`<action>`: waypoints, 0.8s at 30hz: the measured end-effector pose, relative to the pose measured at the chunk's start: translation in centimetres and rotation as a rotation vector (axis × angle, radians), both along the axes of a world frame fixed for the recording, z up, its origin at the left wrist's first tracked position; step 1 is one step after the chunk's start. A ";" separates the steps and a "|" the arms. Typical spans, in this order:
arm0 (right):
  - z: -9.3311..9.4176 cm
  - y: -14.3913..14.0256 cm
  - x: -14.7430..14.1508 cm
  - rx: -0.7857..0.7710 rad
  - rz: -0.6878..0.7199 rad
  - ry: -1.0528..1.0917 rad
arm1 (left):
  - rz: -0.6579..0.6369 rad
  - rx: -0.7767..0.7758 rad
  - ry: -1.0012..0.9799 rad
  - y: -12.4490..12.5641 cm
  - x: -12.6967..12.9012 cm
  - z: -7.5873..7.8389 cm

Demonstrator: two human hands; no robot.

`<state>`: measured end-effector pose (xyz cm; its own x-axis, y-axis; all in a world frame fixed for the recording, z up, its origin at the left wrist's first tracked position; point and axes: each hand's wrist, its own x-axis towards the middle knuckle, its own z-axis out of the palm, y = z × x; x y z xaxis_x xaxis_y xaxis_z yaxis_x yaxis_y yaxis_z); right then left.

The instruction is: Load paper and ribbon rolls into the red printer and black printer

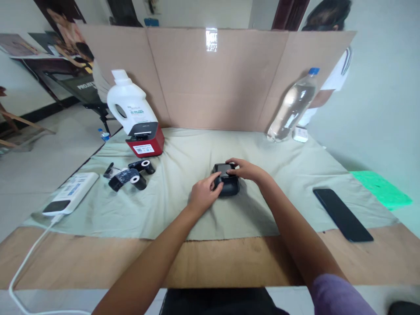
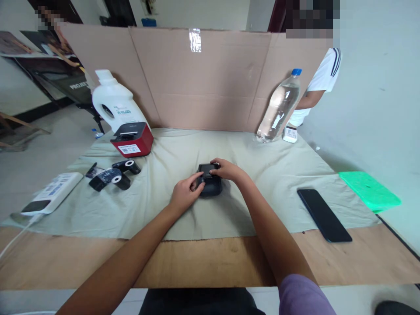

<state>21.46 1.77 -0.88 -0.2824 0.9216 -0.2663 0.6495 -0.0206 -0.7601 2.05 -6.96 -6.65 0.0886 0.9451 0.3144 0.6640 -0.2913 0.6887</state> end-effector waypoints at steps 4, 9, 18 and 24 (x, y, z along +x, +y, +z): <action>0.3 0.1 0.1 -0.024 0.001 0.001 | -0.001 -0.043 0.016 0.3 -0.2 0.0; 0.3 0.3 0.6 -0.120 -0.026 0.008 | -0.024 -0.115 0.113 0.4 -0.6 0.2; -0.4 -1.8 -0.3 -0.073 -0.158 0.062 | -0.120 -0.106 0.364 0.0 -0.8 0.7; -1.8 -2.1 2.7 0.249 -0.259 0.105 | -0.238 -0.050 0.311 3.5 1.7 1.9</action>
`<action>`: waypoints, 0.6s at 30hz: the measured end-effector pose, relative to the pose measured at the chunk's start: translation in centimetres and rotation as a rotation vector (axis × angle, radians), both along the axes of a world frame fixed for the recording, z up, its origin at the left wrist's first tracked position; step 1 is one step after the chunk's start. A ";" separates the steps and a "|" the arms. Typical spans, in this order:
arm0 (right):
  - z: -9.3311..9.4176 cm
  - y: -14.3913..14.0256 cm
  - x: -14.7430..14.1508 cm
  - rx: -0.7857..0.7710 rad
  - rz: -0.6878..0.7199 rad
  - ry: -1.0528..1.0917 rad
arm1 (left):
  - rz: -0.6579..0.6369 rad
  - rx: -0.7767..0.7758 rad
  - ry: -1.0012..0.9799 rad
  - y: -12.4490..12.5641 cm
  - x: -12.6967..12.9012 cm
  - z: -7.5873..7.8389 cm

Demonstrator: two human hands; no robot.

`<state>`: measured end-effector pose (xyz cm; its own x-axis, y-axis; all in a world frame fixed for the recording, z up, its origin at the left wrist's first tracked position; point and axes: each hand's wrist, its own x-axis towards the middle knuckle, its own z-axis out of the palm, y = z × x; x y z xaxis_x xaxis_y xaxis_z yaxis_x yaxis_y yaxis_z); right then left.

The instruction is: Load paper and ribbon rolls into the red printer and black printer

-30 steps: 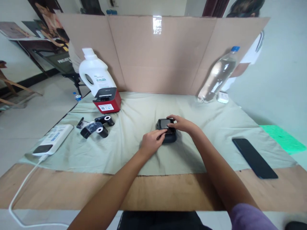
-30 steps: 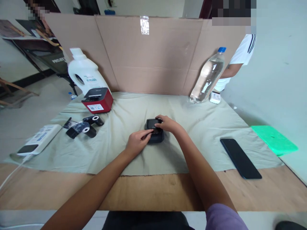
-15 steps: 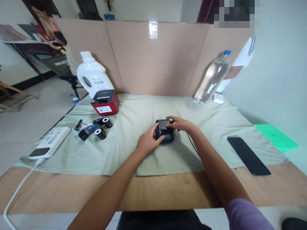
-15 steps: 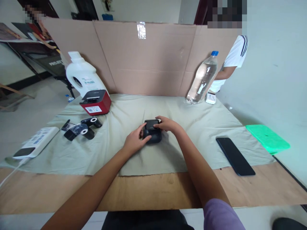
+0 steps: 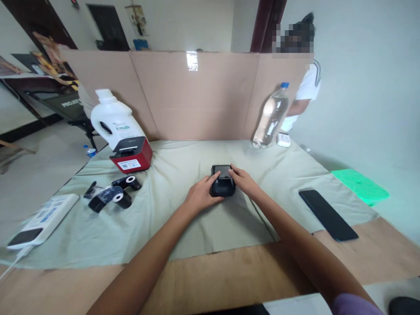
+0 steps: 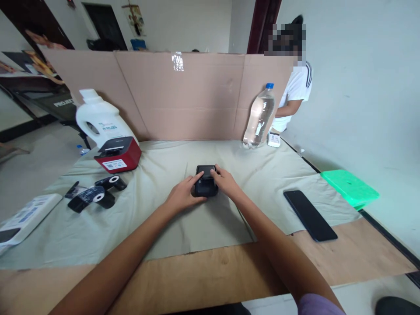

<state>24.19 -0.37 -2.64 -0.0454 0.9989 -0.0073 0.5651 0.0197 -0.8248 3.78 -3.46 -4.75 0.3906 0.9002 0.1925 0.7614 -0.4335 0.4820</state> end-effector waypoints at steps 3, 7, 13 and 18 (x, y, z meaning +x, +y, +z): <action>0.4 1.7 3.4 0.131 -0.109 -0.028 | -0.046 0.019 -0.037 4.2 4.1 0.7; 0.8 5.2 8.8 0.258 -0.232 -0.048 | -0.128 0.020 -0.083 10.5 11.2 0.9; -1.5 10.0 14.7 0.297 -0.378 -0.036 | -0.217 -0.009 -0.046 17.2 18.7 -0.6; -3.1 11.6 17.1 0.256 -0.344 -0.064 | -0.172 -0.029 0.027 17.6 20.5 -1.1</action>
